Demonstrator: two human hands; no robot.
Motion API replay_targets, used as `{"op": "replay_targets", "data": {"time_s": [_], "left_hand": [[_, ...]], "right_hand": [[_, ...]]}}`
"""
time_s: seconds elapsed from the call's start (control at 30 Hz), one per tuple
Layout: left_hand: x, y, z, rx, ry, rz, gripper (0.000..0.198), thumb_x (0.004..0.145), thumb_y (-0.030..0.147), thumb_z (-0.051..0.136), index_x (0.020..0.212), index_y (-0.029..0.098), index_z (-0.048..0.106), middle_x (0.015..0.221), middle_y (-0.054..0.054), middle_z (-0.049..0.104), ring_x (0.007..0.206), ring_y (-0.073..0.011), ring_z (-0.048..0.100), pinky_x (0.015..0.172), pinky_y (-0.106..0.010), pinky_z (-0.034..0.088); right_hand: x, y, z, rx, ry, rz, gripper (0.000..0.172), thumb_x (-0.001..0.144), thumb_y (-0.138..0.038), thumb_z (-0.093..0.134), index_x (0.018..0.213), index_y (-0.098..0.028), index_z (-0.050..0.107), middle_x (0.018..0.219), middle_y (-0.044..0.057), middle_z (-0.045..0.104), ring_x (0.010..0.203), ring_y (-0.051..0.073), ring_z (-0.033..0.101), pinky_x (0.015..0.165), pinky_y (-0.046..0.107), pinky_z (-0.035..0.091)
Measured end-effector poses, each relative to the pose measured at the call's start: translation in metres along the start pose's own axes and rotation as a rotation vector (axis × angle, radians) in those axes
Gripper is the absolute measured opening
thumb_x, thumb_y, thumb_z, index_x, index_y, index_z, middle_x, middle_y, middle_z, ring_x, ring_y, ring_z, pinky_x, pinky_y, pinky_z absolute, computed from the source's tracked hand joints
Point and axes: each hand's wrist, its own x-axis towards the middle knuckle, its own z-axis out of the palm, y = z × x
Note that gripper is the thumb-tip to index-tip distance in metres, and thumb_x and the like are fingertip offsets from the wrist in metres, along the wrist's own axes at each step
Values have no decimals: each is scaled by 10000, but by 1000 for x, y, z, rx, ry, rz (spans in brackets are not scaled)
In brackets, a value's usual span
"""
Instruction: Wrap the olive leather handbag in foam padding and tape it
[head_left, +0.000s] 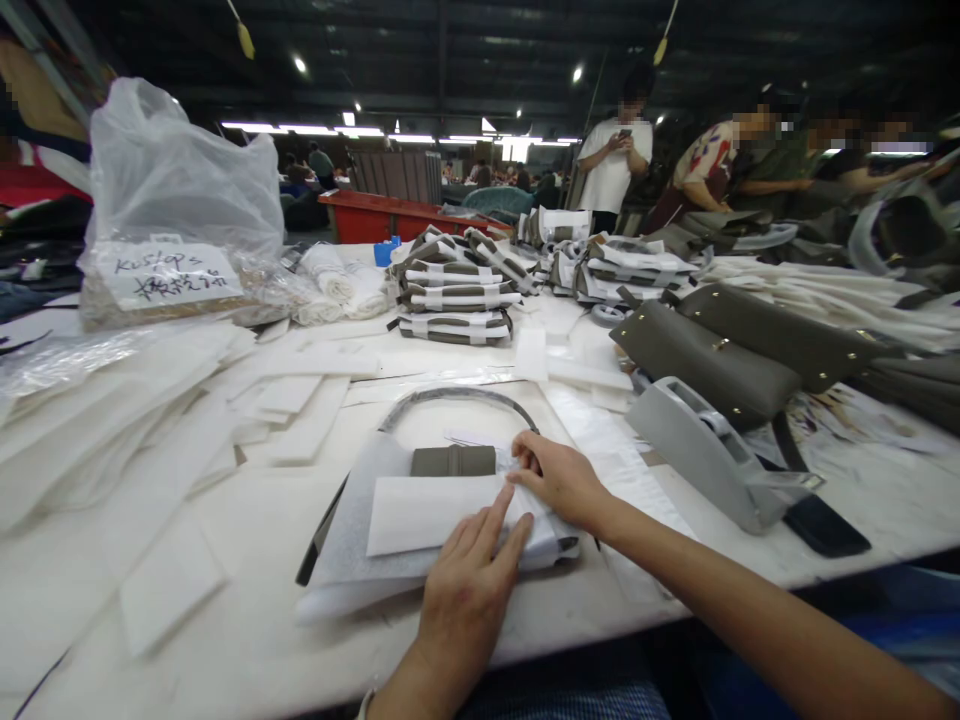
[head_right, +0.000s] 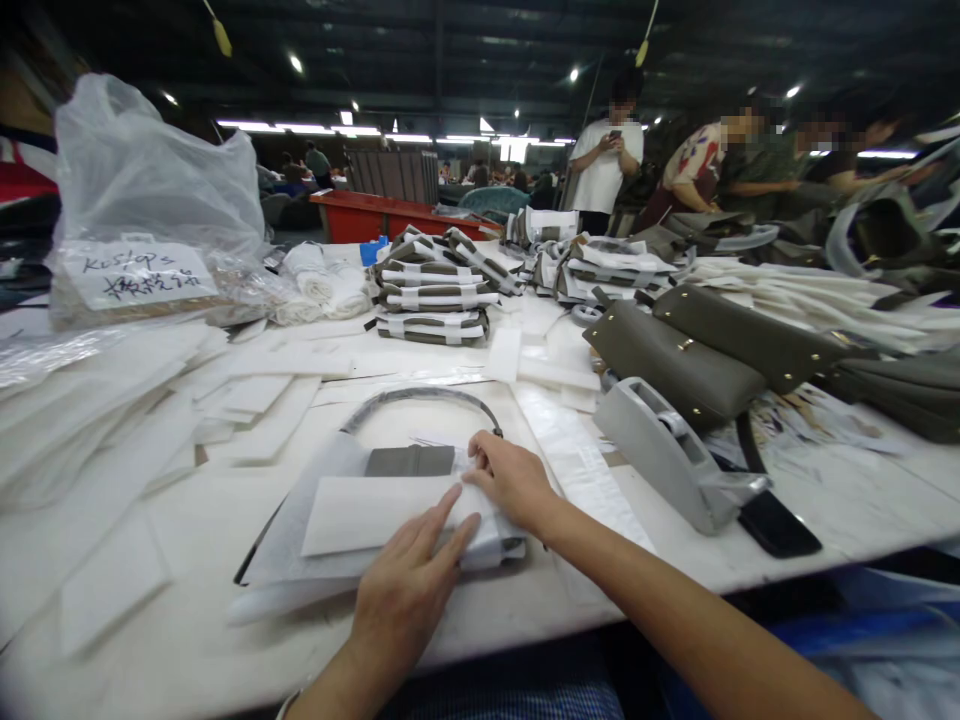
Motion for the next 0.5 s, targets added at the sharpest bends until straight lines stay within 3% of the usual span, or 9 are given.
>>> {"op": "replay_targets", "data": {"time_s": [0.17, 0.27, 0.4, 0.5], "left_hand": [[-1, -2, 0, 81, -36, 90, 441, 936, 114, 405, 1335, 177, 582, 1342, -39, 630, 1143, -244, 637, 942, -398, 550], [1, -4, -1, 143, -28, 151, 457, 915, 109, 396, 1330, 140, 584, 1336, -48, 634, 1120, -246, 647, 924, -394, 546], [4, -9, 0, 167, 5, 214, 457, 910, 139, 408, 1332, 148, 584, 1322, -35, 645, 1098, -235, 653, 920, -373, 529], [3, -11, 2, 165, 19, 224, 464, 908, 164, 411, 1343, 155, 573, 1335, -31, 636, 1111, -235, 645, 937, -368, 510]], "right_hand": [[0, -6, 4, -34, 99, -32, 167, 830, -213, 719, 917, -222, 577, 861, -19, 644, 724, 139, 587, 665, 261, 412], [-12, 2, -11, -35, 156, -68, 161, 846, -194, 703, 969, -232, 606, 964, -10, 673, 767, 132, 619, 725, 253, 459], [-56, 39, -74, -36, 320, -26, 216, 950, -264, 563, 1160, -225, 595, 1128, 45, 686, 913, 159, 659, 884, 292, 486], [-92, 83, -139, -107, 488, 268, 256, 931, -336, 561, 1149, -226, 638, 1224, 77, 672, 1057, 226, 640, 1007, 368, 445]]}}
